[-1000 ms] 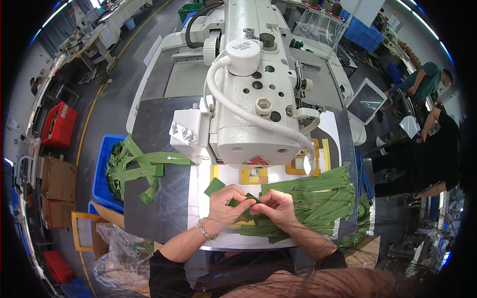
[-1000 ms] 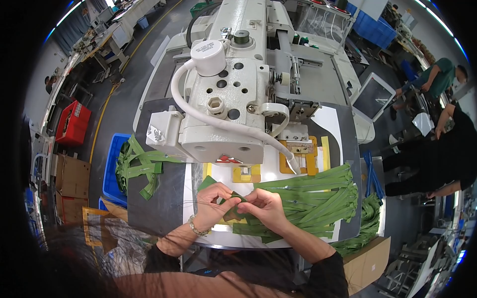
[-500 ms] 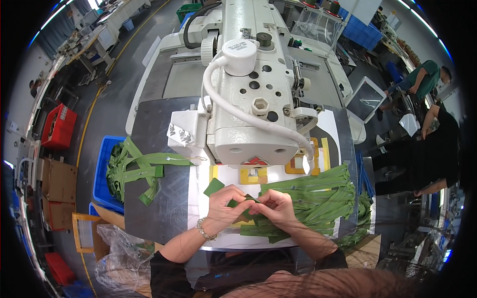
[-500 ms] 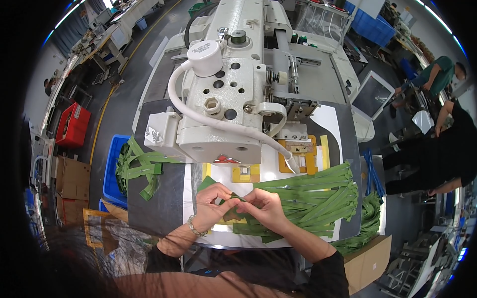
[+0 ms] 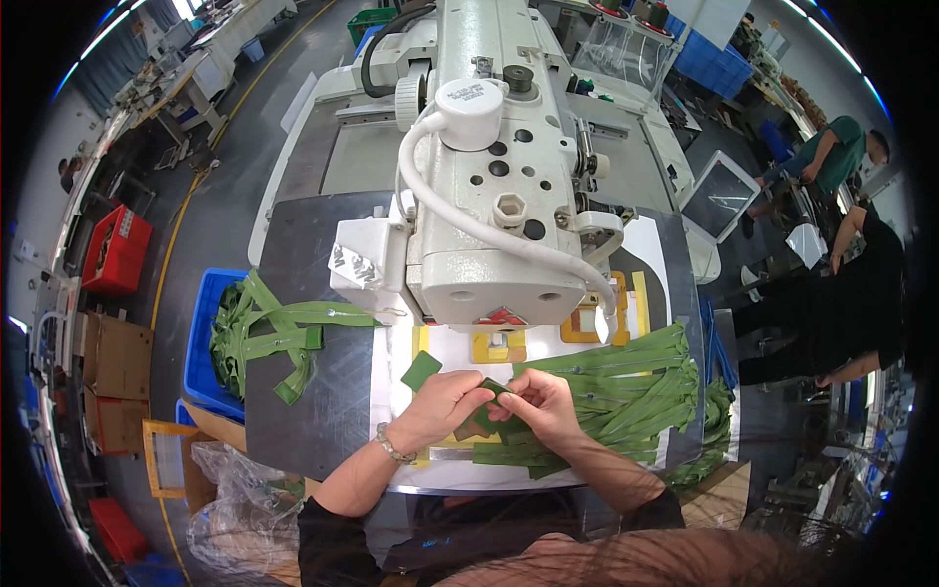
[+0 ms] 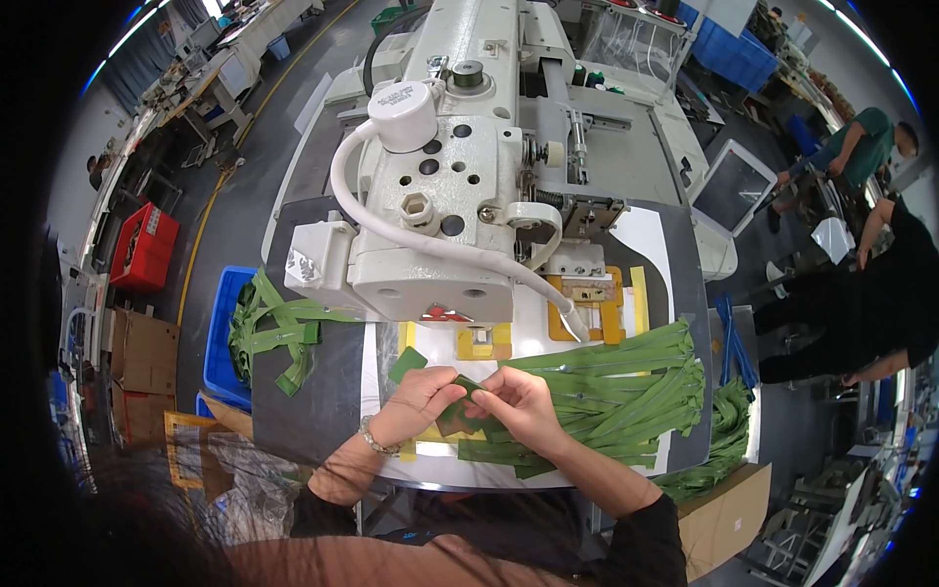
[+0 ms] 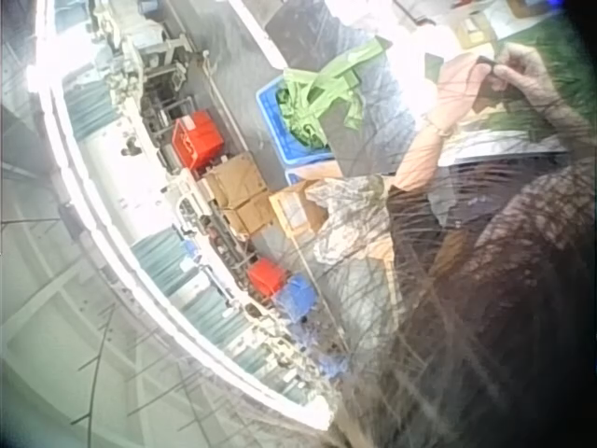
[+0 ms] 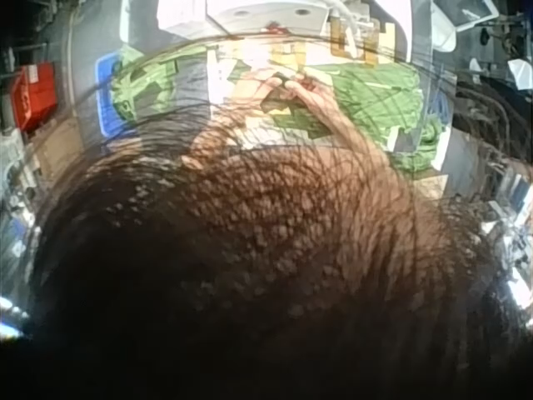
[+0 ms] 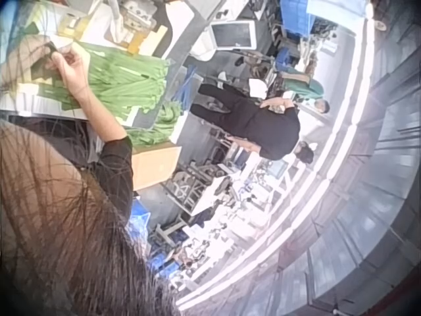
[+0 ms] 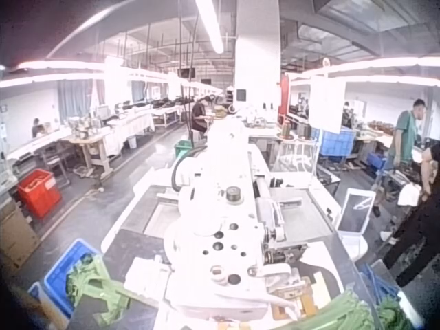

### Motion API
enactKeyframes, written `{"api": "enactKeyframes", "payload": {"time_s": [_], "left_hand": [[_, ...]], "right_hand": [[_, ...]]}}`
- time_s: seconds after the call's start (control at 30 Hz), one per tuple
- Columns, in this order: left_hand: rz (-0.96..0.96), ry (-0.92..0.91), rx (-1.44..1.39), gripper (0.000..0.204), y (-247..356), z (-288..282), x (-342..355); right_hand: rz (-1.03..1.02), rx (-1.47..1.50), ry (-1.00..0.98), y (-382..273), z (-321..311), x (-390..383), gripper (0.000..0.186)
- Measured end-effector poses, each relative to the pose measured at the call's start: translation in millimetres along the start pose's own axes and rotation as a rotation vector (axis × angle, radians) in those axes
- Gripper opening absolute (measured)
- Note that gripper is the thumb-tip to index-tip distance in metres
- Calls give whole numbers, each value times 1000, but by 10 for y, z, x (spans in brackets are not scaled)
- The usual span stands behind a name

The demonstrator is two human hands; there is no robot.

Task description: The person is sewing green straps using an industrial sewing machine.

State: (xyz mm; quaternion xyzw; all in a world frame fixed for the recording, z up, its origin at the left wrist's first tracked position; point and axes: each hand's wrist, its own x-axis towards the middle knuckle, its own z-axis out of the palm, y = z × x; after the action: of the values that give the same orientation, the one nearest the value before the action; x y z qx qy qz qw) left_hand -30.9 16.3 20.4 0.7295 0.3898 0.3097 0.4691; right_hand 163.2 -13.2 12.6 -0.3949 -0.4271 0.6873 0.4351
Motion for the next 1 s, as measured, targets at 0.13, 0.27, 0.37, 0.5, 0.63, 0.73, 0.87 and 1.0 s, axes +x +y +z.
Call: {"api": "enactKeyframes", "payload": {"time_s": [0.13, 0.27, 0.37, 0.5, 0.63, 0.73, 0.87, 1.0], "left_hand": [[4, 24, 12, 33, -7, 15, 2], [-3, 41, 13, 33, 4, 21, 7], [3, 51, 24, 33, 9, 23, 13], [10, 76, 32, 33, -16, 37, 7], [-20, 58, 40, 33, -14, 21, -4], [-29, 43, 29, 34, -9, 18, 5], [-22, -120, -49, 33, 74, -22, -5], [21, -223, -76, 30, 46, -6, -44]], "right_hand": [[-4, 19, 2, 24, -2, 10, 8], [-9, 16, 2, 23, -4, 14, 8], [-5, 13, 5, 10, 1, 15, 8], [1, 45, 4, 36, -3, 15, 8], [-6, 56, -3, 45, 15, 18, 8], [-5, 41, -8, 34, -3, 13, 8], [73, -264, -171, -193, -129, 51, 13], [81, -668, -394, -378, -147, 120, 17]]}}
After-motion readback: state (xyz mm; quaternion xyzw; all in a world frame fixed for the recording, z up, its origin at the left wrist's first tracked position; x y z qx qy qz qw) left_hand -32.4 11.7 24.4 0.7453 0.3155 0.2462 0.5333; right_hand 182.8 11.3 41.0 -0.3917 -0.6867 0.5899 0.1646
